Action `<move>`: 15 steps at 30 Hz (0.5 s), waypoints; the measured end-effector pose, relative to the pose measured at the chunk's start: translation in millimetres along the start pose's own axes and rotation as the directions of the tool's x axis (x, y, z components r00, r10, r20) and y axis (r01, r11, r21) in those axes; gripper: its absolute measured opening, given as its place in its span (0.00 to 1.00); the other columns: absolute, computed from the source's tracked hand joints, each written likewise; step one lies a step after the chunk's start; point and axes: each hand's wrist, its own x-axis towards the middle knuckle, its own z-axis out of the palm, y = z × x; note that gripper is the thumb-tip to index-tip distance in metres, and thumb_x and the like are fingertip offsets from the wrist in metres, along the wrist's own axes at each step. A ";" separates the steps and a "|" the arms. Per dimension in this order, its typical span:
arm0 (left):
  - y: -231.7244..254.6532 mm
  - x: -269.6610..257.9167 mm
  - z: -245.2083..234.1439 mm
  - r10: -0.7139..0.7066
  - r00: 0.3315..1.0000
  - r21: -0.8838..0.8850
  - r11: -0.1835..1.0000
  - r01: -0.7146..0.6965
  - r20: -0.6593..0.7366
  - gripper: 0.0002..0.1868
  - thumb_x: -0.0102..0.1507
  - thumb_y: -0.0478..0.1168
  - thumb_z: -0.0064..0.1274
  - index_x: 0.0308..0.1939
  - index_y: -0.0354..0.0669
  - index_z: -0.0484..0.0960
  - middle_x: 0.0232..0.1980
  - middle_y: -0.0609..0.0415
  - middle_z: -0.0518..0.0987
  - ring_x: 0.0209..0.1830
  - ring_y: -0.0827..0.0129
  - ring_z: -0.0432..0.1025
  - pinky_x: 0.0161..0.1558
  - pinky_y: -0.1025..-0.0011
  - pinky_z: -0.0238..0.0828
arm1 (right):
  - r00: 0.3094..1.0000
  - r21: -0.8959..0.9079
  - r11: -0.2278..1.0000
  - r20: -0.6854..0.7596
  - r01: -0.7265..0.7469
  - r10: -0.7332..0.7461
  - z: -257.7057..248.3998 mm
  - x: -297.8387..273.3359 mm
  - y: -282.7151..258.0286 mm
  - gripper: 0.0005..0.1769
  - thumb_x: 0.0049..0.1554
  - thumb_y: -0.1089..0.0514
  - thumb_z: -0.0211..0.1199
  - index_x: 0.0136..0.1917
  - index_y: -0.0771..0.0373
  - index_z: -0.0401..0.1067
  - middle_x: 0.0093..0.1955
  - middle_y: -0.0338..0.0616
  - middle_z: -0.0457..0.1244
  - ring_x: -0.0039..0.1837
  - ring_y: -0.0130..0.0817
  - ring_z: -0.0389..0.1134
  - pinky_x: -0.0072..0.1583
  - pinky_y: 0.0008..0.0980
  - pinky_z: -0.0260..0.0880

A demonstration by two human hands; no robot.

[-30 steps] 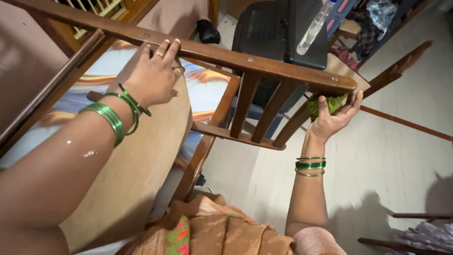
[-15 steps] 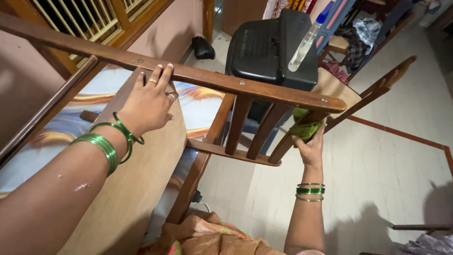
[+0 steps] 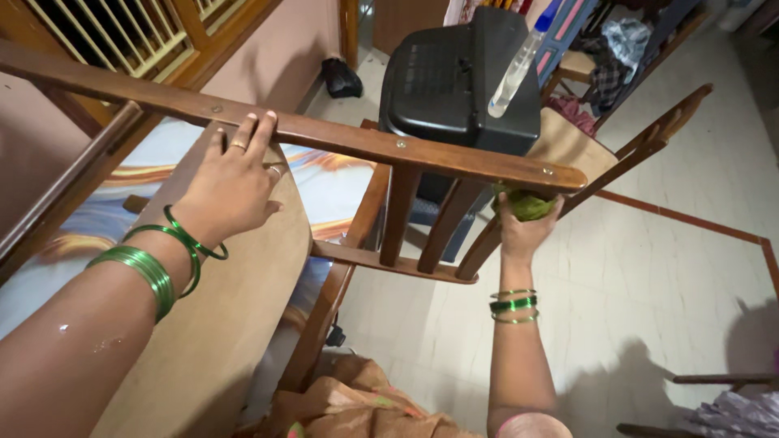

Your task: The person wipes a table surface with a green cloth, then lifts a wooden chair and wipes its frame and seat. The person continues wiping the chair's legs and backrest.

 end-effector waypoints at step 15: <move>0.8 -1.0 9.2 -0.014 0.997 0.026 1.000 0.016 -0.080 0.41 0.57 0.59 0.61 0.69 0.47 0.70 0.80 0.37 0.50 0.78 0.46 0.50 0.71 0.41 0.51 | 0.504 -0.190 0.542 0.216 -0.819 0.836 -6.4 -167.9 159.2 0.34 0.46 0.64 0.77 0.64 0.66 0.69 0.59 0.50 0.69 0.58 0.41 0.72 0.58 0.39 0.77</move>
